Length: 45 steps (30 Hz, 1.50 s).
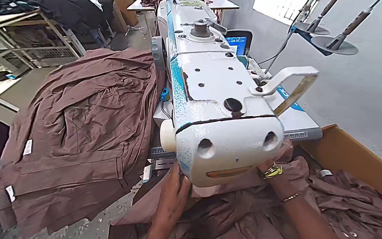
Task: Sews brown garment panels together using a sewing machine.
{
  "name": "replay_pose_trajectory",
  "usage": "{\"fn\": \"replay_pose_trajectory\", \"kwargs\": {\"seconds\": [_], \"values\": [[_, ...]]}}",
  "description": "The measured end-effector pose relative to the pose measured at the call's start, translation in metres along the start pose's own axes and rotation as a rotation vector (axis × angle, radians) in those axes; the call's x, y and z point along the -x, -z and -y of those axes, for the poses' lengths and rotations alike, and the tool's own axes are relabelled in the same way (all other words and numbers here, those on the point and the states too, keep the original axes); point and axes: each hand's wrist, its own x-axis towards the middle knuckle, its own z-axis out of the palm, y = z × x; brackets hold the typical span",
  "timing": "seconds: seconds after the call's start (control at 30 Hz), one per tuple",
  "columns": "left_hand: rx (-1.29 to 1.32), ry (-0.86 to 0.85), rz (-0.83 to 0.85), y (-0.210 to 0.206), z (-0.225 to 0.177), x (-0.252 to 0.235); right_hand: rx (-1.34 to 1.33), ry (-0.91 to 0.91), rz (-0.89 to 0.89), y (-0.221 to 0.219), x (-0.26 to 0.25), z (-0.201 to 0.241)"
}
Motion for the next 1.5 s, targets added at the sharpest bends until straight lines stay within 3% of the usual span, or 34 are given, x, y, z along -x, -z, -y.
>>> {"fn": "replay_pose_trajectory", "kwargs": {"seconds": [0.1, 0.33, 0.43, 0.5, 0.57, 0.63, 0.67, 0.77, 0.83, 0.93, 1.13, 1.2, 1.3, 1.4, 1.5], "values": [[0.053, 0.015, -0.021, -0.001, 0.001, -0.001, -0.090, 0.074, -0.197, 0.012, 0.013, 0.001], [-0.081, 0.022, -0.016, 0.000, -0.001, -0.011, -0.303, 0.002, -0.183, 0.036, 0.013, 0.038], [-0.200, -0.254, 0.010, 0.012, -0.003, 0.005, -0.219, 0.281, -0.242, 0.034, 0.020, 0.060], [-0.117, -0.405, 0.259, 0.031, -0.015, 0.022, -0.141, 0.564, -0.216, 0.028, 0.034, 0.078], [-0.134, -0.465, 0.348, 0.036, -0.016, 0.027, -0.089, 0.680, -0.145, 0.025, 0.036, 0.096], [-0.189, -0.522, 0.276, 0.036, -0.012, 0.026, -0.111, 0.632, -0.079, 0.029, 0.027, 0.106], [-0.143, -0.515, 0.244, 0.038, -0.012, 0.027, -0.183, 0.579, -0.049, 0.028, 0.028, 0.107], [0.050, -0.339, 0.063, 0.063, -0.006, 0.031, -0.656, 0.349, 0.279, 0.032, 0.047, 0.102], [0.017, -0.187, -0.097, 0.090, 0.014, 0.020, -0.679, 0.194, 0.305, 0.038, 0.052, 0.095], [-0.116, -0.037, -0.151, 0.109, 0.045, 0.006, -0.604, -0.040, 0.331, 0.042, 0.043, 0.067], [-0.132, -0.123, -0.143, 0.097, 0.039, 0.002, -0.851, -0.338, 0.665, 0.060, 0.029, 0.036], [-0.097, -0.193, -0.140, 0.094, 0.036, -0.001, -0.916, -0.255, 0.879, 0.064, 0.032, 0.030], [-0.046, -0.389, -0.127, 0.098, 0.037, 0.000, -0.907, 0.050, 1.251, 0.062, 0.059, 0.032], [0.056, -0.529, -0.036, 0.088, 0.032, 0.013, -0.833, 0.340, 1.464, 0.047, 0.098, 0.061], [0.236, -0.553, -0.084, 0.086, 0.017, 0.025, -0.810, 0.442, 1.494, 0.035, 0.108, 0.076]]}}
